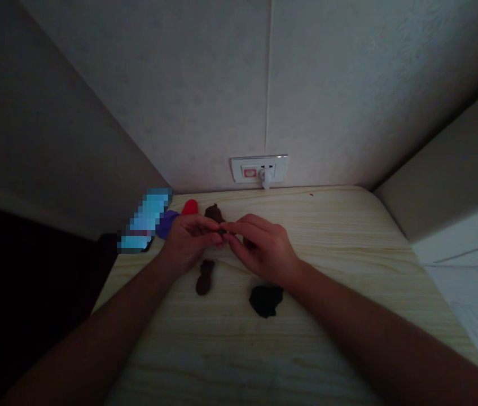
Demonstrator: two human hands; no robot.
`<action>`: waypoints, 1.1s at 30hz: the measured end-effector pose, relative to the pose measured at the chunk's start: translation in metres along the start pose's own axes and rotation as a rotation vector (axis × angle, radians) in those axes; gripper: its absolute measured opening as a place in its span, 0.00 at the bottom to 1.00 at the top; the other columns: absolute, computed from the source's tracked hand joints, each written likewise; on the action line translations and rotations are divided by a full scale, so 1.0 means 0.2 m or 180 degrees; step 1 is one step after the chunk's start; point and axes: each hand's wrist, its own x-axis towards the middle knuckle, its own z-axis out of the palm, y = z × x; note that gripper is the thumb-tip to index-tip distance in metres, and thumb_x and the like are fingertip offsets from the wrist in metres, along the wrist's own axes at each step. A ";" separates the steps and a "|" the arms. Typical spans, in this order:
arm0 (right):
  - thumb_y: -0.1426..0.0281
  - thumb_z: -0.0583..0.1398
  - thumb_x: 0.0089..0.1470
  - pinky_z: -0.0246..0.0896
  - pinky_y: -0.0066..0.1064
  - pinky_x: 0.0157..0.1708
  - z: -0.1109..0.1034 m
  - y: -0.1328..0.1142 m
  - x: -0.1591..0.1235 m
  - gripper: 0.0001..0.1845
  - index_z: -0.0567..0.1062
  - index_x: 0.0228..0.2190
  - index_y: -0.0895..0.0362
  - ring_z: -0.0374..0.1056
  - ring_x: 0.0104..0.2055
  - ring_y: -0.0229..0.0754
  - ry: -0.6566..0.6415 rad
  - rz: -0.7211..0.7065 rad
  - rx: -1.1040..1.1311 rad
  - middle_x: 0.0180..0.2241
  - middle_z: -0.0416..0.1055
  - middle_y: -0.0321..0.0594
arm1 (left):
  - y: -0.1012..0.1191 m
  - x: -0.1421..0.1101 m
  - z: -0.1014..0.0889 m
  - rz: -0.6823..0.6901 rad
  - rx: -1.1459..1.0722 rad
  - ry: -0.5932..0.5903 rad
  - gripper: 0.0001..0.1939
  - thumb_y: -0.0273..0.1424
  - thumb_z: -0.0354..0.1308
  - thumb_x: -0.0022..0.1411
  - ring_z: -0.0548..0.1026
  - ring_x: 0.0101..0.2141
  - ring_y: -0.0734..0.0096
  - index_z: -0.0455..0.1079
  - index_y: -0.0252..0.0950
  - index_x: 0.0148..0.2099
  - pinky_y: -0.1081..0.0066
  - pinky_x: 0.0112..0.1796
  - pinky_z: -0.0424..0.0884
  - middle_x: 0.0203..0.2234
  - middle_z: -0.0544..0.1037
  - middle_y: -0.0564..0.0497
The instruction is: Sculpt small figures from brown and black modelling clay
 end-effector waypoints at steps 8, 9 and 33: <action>0.72 0.62 0.62 0.65 0.28 0.25 -0.01 -0.01 0.00 0.08 0.79 0.44 0.57 0.69 0.26 0.35 -0.0139 0.0300 -0.0126 0.30 0.76 0.39 | 0.00 0.00 0.01 0.0080 0.0007 -0.0016 0.11 0.29 0.78 0.46 0.82 0.26 0.69 0.83 0.36 0.34 0.73 0.32 0.79 0.26 0.84 0.48; 0.72 0.62 0.62 0.64 0.28 0.25 -0.01 -0.01 0.00 0.08 0.79 0.43 0.57 0.69 0.25 0.35 -0.0150 0.0329 -0.0140 0.30 0.76 0.38 | 0.00 0.00 0.01 0.0087 0.0024 -0.0039 0.11 0.29 0.77 0.47 0.82 0.26 0.69 0.83 0.36 0.35 0.73 0.32 0.79 0.25 0.84 0.48; 0.72 0.64 0.60 0.65 0.25 0.23 0.00 0.01 -0.01 0.10 0.78 0.45 0.56 0.69 0.23 0.31 -0.0175 0.0721 0.0064 0.35 0.78 0.37 | 0.02 0.00 0.02 0.0185 0.0182 0.0009 0.08 0.27 0.74 0.51 0.82 0.26 0.71 0.82 0.34 0.35 0.73 0.31 0.79 0.24 0.84 0.51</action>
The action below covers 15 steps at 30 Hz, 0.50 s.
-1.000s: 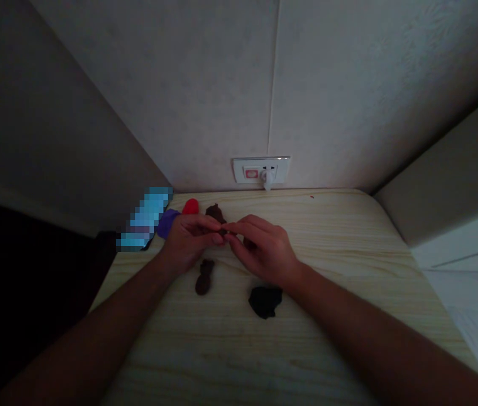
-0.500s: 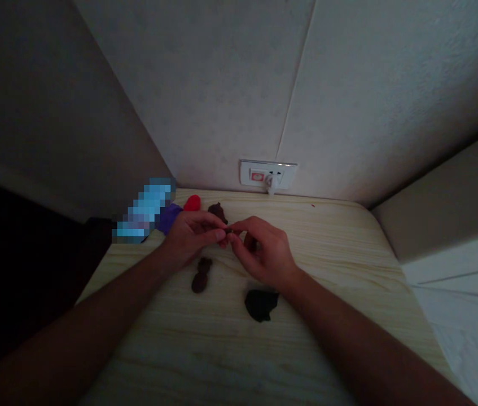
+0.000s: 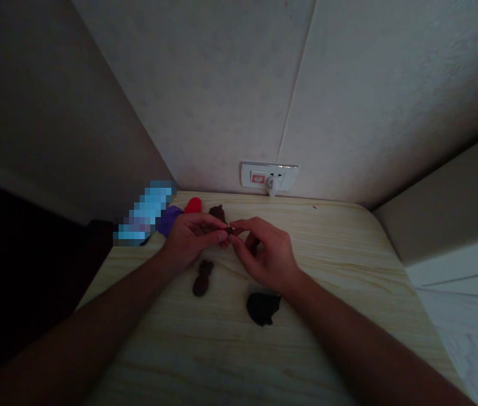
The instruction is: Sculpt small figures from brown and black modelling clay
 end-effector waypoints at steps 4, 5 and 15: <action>0.71 0.65 0.61 0.64 0.25 0.23 0.00 0.00 0.01 0.07 0.79 0.42 0.56 0.69 0.24 0.32 0.0009 0.0071 -0.0022 0.32 0.78 0.37 | -0.01 0.00 -0.01 0.0021 0.0018 0.0000 0.10 0.27 0.75 0.49 0.82 0.27 0.71 0.82 0.35 0.35 0.73 0.33 0.80 0.26 0.84 0.51; 0.71 0.64 0.61 0.64 0.25 0.23 0.00 0.00 0.01 0.06 0.80 0.41 0.56 0.69 0.24 0.32 0.0017 0.0068 -0.0026 0.31 0.78 0.37 | -0.01 0.00 -0.01 0.0022 0.0020 0.0000 0.10 0.27 0.75 0.49 0.82 0.27 0.71 0.82 0.35 0.35 0.73 0.33 0.80 0.26 0.84 0.51; 0.73 0.64 0.61 0.64 0.24 0.24 -0.01 0.00 0.01 0.05 0.79 0.41 0.56 0.69 0.25 0.32 -0.0071 -0.0086 0.0059 0.31 0.76 0.36 | -0.02 0.00 -0.02 -0.0098 -0.0029 0.0014 0.08 0.29 0.75 0.51 0.81 0.26 0.72 0.81 0.35 0.35 0.74 0.32 0.78 0.25 0.84 0.51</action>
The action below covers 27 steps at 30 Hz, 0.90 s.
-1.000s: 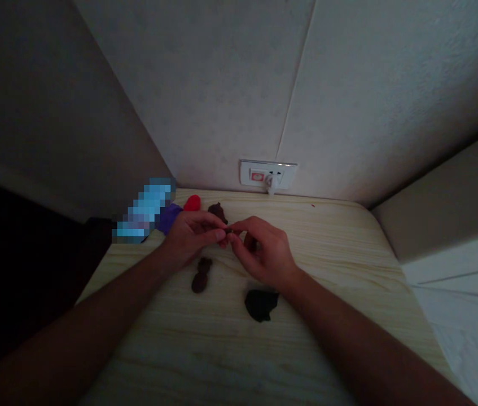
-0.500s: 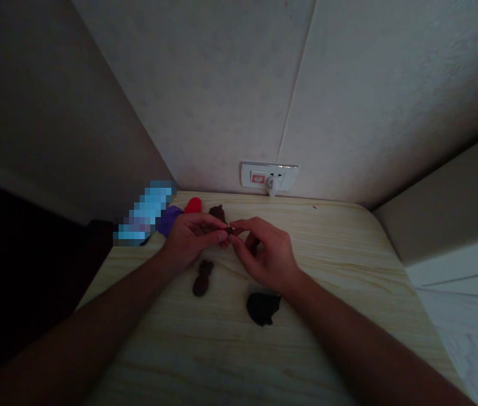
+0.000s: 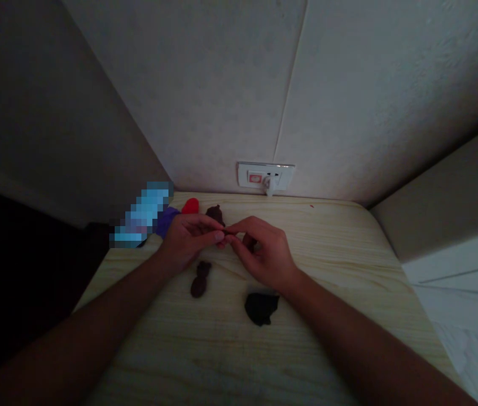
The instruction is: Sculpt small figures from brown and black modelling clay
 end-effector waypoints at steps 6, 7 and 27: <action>0.71 0.65 0.61 0.64 0.25 0.25 0.01 0.01 0.00 0.05 0.80 0.41 0.56 0.69 0.26 0.33 0.0026 -0.0031 -0.0026 0.32 0.77 0.37 | 0.00 0.00 0.00 -0.0032 -0.0194 -0.0095 0.08 0.28 0.75 0.51 0.82 0.27 0.72 0.81 0.35 0.35 0.75 0.33 0.79 0.27 0.85 0.51; 0.71 0.65 0.61 0.64 0.25 0.25 0.01 0.01 0.01 0.05 0.80 0.41 0.56 0.69 0.27 0.33 0.0037 -0.0045 -0.0027 0.32 0.77 0.37 | 0.00 0.00 0.00 -0.0066 -0.0227 -0.0115 0.08 0.28 0.75 0.51 0.83 0.27 0.72 0.81 0.35 0.36 0.75 0.33 0.79 0.27 0.85 0.51; 0.72 0.64 0.62 0.67 0.29 0.28 0.00 -0.01 0.01 0.11 0.82 0.46 0.53 0.70 0.31 0.37 -0.0084 -0.0211 0.0067 0.34 0.78 0.40 | 0.00 0.00 0.00 -0.0363 -0.0340 -0.0002 0.11 0.31 0.76 0.48 0.82 0.25 0.68 0.81 0.32 0.34 0.69 0.31 0.81 0.26 0.84 0.48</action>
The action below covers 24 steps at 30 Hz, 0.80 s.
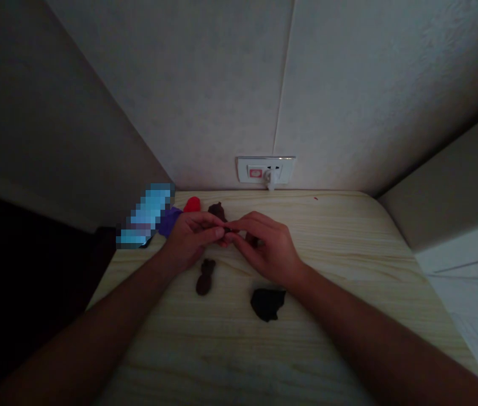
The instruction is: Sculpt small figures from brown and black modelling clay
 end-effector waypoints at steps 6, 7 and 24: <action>0.70 0.64 0.62 0.66 0.29 0.26 0.00 0.00 -0.01 0.08 0.82 0.43 0.54 0.69 0.28 0.37 0.0061 0.0040 -0.0079 0.32 0.78 0.40 | 0.00 0.00 0.00 -0.0010 -0.0110 -0.0074 0.11 0.30 0.76 0.49 0.82 0.24 0.69 0.80 0.32 0.34 0.71 0.31 0.81 0.26 0.85 0.48; 0.70 0.64 0.63 0.66 0.28 0.26 0.00 0.00 -0.01 0.08 0.82 0.43 0.54 0.69 0.28 0.36 0.0071 0.0060 -0.0080 0.32 0.78 0.40 | 0.00 0.00 0.00 0.0002 -0.0122 -0.0094 0.11 0.30 0.76 0.49 0.82 0.25 0.70 0.80 0.32 0.34 0.71 0.31 0.80 0.26 0.85 0.48; 0.66 0.65 0.62 0.67 0.28 0.25 0.00 0.01 -0.01 0.07 0.81 0.42 0.54 0.70 0.27 0.36 0.0164 0.0228 -0.0035 0.32 0.78 0.39 | 0.01 0.00 0.00 0.0067 0.0217 0.0025 0.12 0.33 0.76 0.50 0.82 0.26 0.67 0.81 0.33 0.36 0.68 0.33 0.81 0.27 0.85 0.47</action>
